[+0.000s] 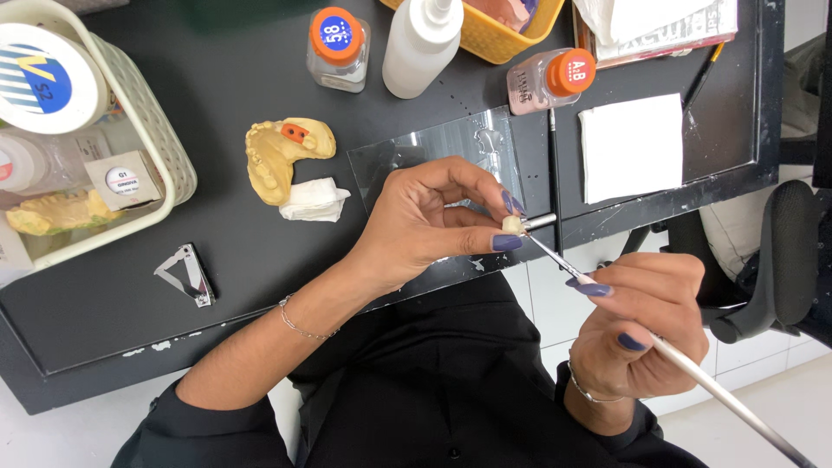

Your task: The person holds a small denture tooth restoration in one hand and uses a fine brush to apply pink ceramic paste onto it over a glass slab, repeatedly picking up material and building up the surface. A plaster dental model sits on the bench beside the work area.

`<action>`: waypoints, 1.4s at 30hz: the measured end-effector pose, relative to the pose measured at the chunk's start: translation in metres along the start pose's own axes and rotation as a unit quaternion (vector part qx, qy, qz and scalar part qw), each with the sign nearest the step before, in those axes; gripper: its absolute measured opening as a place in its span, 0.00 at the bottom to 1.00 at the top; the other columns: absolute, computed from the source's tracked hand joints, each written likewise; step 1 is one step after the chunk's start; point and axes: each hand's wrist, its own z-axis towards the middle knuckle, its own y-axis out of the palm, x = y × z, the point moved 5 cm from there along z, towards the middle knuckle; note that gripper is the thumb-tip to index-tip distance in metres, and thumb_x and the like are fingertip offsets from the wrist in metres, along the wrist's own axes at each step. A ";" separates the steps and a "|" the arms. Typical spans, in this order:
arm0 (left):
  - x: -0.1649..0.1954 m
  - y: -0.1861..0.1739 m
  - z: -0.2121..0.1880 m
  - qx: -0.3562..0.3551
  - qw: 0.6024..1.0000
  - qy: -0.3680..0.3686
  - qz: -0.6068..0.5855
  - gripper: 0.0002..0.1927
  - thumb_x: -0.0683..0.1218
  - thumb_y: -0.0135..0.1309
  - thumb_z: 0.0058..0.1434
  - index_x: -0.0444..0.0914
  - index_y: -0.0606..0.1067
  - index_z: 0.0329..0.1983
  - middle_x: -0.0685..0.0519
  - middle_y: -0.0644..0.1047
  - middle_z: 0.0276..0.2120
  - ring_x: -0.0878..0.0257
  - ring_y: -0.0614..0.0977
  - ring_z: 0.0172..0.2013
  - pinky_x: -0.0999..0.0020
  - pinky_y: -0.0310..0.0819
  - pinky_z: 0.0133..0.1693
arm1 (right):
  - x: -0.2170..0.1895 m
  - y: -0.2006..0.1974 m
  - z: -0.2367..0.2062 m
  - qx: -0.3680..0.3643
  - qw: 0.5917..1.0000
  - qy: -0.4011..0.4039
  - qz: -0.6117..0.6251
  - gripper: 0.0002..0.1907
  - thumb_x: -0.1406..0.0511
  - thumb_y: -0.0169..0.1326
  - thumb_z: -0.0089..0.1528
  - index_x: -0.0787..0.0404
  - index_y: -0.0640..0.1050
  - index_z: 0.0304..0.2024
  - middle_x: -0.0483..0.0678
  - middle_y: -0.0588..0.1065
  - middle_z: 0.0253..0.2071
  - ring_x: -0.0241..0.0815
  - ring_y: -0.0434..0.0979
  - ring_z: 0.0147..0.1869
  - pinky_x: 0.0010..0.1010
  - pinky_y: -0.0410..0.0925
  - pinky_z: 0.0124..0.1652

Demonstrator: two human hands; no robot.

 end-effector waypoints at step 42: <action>-0.004 -0.005 -0.001 0.022 1.000 -0.019 -0.004 0.11 0.37 0.66 0.62 0.36 0.77 0.46 0.49 0.81 0.44 0.64 0.83 0.46 0.69 0.83 0.49 | -0.004 0.005 0.005 -0.001 1.000 0.004 -0.005 0.22 0.51 0.48 0.74 0.61 0.76 0.36 0.50 0.77 0.31 0.40 0.73 0.36 0.22 0.62 0.34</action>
